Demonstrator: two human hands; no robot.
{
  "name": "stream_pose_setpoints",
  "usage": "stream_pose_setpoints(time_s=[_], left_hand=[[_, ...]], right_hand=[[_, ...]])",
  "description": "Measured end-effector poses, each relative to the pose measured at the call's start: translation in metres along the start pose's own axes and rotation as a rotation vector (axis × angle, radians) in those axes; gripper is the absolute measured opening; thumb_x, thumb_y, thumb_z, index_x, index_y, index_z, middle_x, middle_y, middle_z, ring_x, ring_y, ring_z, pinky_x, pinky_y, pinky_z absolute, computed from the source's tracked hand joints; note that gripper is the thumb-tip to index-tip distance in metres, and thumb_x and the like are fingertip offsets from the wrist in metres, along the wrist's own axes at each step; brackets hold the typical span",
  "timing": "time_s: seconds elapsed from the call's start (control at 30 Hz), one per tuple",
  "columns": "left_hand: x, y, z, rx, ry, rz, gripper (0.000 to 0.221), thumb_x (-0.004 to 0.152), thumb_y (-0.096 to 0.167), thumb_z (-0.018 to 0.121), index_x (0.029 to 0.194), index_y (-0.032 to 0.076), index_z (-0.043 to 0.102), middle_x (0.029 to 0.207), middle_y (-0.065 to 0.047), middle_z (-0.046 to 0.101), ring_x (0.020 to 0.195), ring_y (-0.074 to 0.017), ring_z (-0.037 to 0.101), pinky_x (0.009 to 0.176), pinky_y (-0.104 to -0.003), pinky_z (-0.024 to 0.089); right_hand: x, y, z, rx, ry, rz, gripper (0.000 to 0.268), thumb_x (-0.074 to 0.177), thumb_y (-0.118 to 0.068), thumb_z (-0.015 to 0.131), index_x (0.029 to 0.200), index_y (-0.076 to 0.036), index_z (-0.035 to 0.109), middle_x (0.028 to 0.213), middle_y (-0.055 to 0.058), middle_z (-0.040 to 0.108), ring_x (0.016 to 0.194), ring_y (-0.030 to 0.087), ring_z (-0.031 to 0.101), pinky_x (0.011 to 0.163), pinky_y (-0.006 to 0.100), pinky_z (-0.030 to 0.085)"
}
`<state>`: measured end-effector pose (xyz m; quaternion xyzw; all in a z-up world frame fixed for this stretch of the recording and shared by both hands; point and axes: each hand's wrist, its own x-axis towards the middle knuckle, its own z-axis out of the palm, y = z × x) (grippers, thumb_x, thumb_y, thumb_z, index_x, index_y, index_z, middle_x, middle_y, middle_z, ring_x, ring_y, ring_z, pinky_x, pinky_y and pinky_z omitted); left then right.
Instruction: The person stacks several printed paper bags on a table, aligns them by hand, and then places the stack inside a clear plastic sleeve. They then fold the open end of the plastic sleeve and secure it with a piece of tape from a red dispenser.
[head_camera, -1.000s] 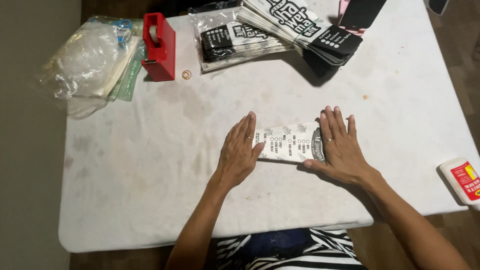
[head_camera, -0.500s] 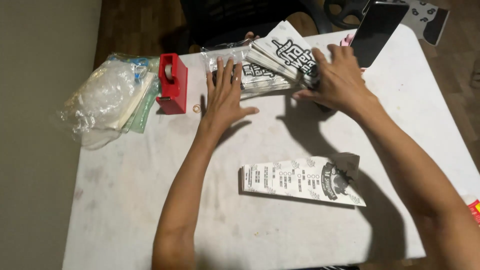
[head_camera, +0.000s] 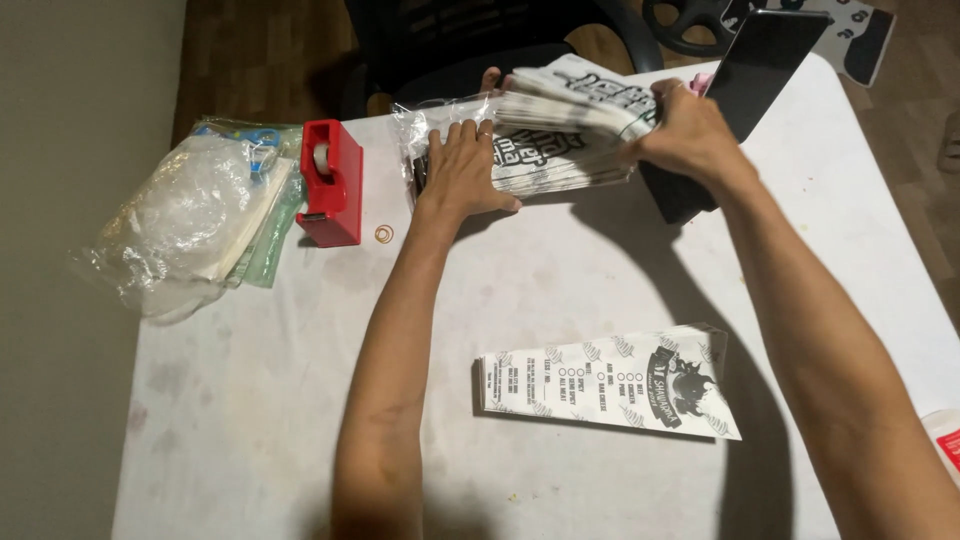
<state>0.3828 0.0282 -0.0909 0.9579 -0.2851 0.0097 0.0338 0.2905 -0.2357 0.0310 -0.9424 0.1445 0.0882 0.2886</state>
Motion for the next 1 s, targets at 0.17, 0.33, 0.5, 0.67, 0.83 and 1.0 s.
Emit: stream_pose_setpoints(time_s=[0.17, 0.33, 0.5, 0.67, 0.83, 1.0], left_hand=[[-0.003, -0.005, -0.005, 0.015, 0.051, 0.085, 0.097, 0.065, 0.078, 0.081, 0.118, -0.001, 0.066, 0.124, -0.021, 0.059, 0.12, -0.0398, 0.053, 0.105, -0.059, 0.033], [-0.014, 0.001, -0.008, 0.075, 0.126, 0.14, 0.056, 0.063, 0.056, 0.074, 0.078, 0.003, 0.066, 0.088, -0.019, 0.06, 0.094, -0.0371, 0.053, 0.091, -0.05, 0.039], [-0.054, 0.003, -0.016, -0.017, 0.129, 0.15, 0.057, 0.064, 0.047, 0.075, 0.085, -0.005, 0.066, 0.116, -0.037, 0.061, 0.12, -0.0528, 0.054, 0.114, -0.059, 0.035], [-0.124, 0.04, -0.043, 0.068, 0.156, 0.19, 0.082, 0.078, 0.066, 0.076, 0.119, -0.004, 0.061, 0.114, -0.025, 0.056, 0.104, -0.0391, 0.054, 0.106, -0.055, 0.042], [-0.168, 0.05, 0.006, -0.019, 0.039, 0.104, 0.06, 0.077, 0.056, 0.073, 0.101, 0.002, 0.06, 0.096, -0.02, 0.063, 0.094, -0.0406, 0.058, 0.095, -0.054, 0.041], [-0.194, 0.056, -0.013, -0.01, 0.599, 0.269, 0.059, 0.077, 0.052, 0.079, 0.094, -0.002, 0.063, 0.082, -0.016, 0.054, 0.075, -0.0337, 0.057, 0.073, -0.045, 0.048]], right_hand=[[-0.023, -0.014, -0.031, 0.176, 0.083, -0.049, 0.073, 0.062, -0.018, 0.08, 0.131, -0.004, 0.061, 0.107, 0.01, 0.066, 0.1, 0.025, 0.058, 0.081, 0.036, 0.044], [-0.017, -0.012, -0.026, 0.226, 0.121, -0.184, 0.092, 0.061, -0.017, 0.078, 0.146, 0.0, 0.048, 0.119, 0.01, 0.061, 0.11, 0.023, 0.056, 0.089, 0.029, 0.042], [-0.012, 0.004, -0.014, 0.408, 0.115, -0.308, 0.091, 0.06, -0.012, 0.077, 0.145, 0.004, 0.047, 0.121, 0.01, 0.062, 0.102, 0.019, 0.059, 0.082, 0.026, 0.047], [-0.029, -0.002, -0.021, 0.719, 0.147, -0.496, 0.084, 0.059, -0.001, 0.076, 0.138, 0.005, 0.049, 0.121, 0.007, 0.06, 0.107, 0.013, 0.059, 0.081, 0.02, 0.049], [-0.06, -0.011, 0.012, 0.561, 0.044, -0.638, 0.096, 0.057, -0.002, 0.075, 0.146, 0.008, 0.042, 0.137, 0.015, 0.055, 0.123, 0.024, 0.055, 0.104, 0.027, 0.042], [-0.08, 0.001, 0.069, 0.125, -0.176, -0.439, 0.107, 0.06, -0.029, 0.091, 0.15, 0.002, 0.042, 0.128, 0.033, 0.06, 0.119, 0.057, 0.057, 0.104, 0.07, 0.044]])
